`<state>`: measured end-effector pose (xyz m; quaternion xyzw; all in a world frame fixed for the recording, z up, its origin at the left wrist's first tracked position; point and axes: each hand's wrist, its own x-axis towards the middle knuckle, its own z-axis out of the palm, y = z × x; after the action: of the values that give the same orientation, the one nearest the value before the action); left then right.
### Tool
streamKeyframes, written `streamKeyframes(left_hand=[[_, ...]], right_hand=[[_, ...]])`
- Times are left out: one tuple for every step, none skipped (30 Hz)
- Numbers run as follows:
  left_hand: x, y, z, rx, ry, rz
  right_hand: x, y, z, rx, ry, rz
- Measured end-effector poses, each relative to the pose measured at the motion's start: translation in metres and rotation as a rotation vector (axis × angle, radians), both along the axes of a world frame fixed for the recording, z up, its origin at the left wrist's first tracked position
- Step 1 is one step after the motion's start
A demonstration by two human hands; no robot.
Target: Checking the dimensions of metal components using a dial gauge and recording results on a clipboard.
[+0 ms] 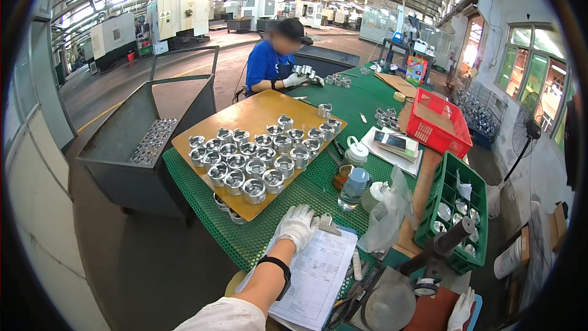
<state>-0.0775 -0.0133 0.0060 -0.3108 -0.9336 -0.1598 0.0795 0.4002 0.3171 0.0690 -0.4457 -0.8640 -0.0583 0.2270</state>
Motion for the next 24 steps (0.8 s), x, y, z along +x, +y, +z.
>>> streamKeyframes(left_hand=[[0.000,0.001,0.000,0.001,-0.004,-0.004],[0.000,0.004,-0.001,0.004,-0.007,-0.011],[-0.001,0.005,-0.001,0.006,-0.013,-0.012],[-0.001,0.006,-0.001,0.009,-0.011,-0.009],[-0.002,0.005,-0.002,0.005,-0.016,-0.006],[-0.002,0.004,-0.002,0.001,-0.021,0.000],[-0.002,0.004,-0.005,-0.006,-0.004,0.004],[-0.002,0.006,-0.002,-0.002,0.001,0.011],[-0.001,0.006,0.003,-0.021,-0.018,-0.010],[0.001,0.007,0.008,-0.040,-0.038,-0.031],[0.003,0.006,0.011,-0.040,-0.039,-0.029],[0.004,0.006,0.012,-0.038,-0.032,-0.015],[0.006,0.005,0.012,-0.023,-0.041,-0.017],[0.007,0.005,0.011,-0.008,-0.053,-0.022],[0.007,0.004,0.010,-0.017,-0.079,-0.014],[0.003,0.004,0.009,-0.015,-0.077,-0.010],[0.003,0.002,0.008,-0.017,-0.067,-0.010],[0.004,0.002,0.007,-0.020,-0.058,-0.011],[0.003,0.005,0.005,-0.015,-0.058,-0.006],[0.003,0.004,0.004,-0.021,-0.070,-0.009],[0.002,0.004,0.003,-0.002,-0.043,-0.011],[0.001,0.004,0.002,0.017,-0.015,-0.012],[0.001,0.005,0.001,0.022,0.004,-0.016],[0.001,0.006,-0.001,0.020,-0.001,-0.025]], right_hand=[[-0.003,-0.017,0.017,-0.161,-0.041,-0.033],[0.001,-0.021,0.018,-0.156,-0.040,-0.034],[0.005,-0.023,0.014,-0.133,-0.038,-0.034],[0.006,-0.026,0.014,-0.110,-0.037,-0.033],[-0.001,-0.036,0.021,-0.108,-0.038,-0.038],[0.000,-0.036,0.019,-0.107,-0.036,-0.025],[0.006,-0.034,0.012,-0.119,-0.076,-0.045],[0.013,-0.033,0.007,-0.128,-0.114,-0.072],[0.013,-0.039,0.006,-0.084,-0.098,-0.069],[0.014,-0.046,0.008,-0.096,-0.118,-0.103],[0.018,-0.047,0.007,-0.077,-0.144,-0.093],[0.022,-0.048,0.004,-0.058,-0.171,-0.084],[0.023,-0.049,0.003,-0.055,-0.164,-0.073],[0.023,-0.051,0.004,-0.066,-0.167,-0.085],[0.021,-0.053,0.005,-0.077,-0.170,-0.100],[0.016,-0.054,0.005,-0.075,-0.168,-0.096],[0.013,-0.057,0.008,-0.088,-0.164,-0.111],[0.011,-0.058,0.010,-0.102,-0.161,-0.128],[0.010,-0.056,0.010,-0.103,-0.168,-0.131],[0.009,-0.058,0.010,-0.086,-0.119,-0.122],[0.008,-0.061,0.012,-0.069,-0.071,-0.113],[0.006,-0.063,0.017,-0.076,-0.083,-0.117],[-0.004,-0.073,0.032,-0.090,-0.040,-0.128],[-0.012,-0.079,0.042,-0.101,0.011,-0.134]])
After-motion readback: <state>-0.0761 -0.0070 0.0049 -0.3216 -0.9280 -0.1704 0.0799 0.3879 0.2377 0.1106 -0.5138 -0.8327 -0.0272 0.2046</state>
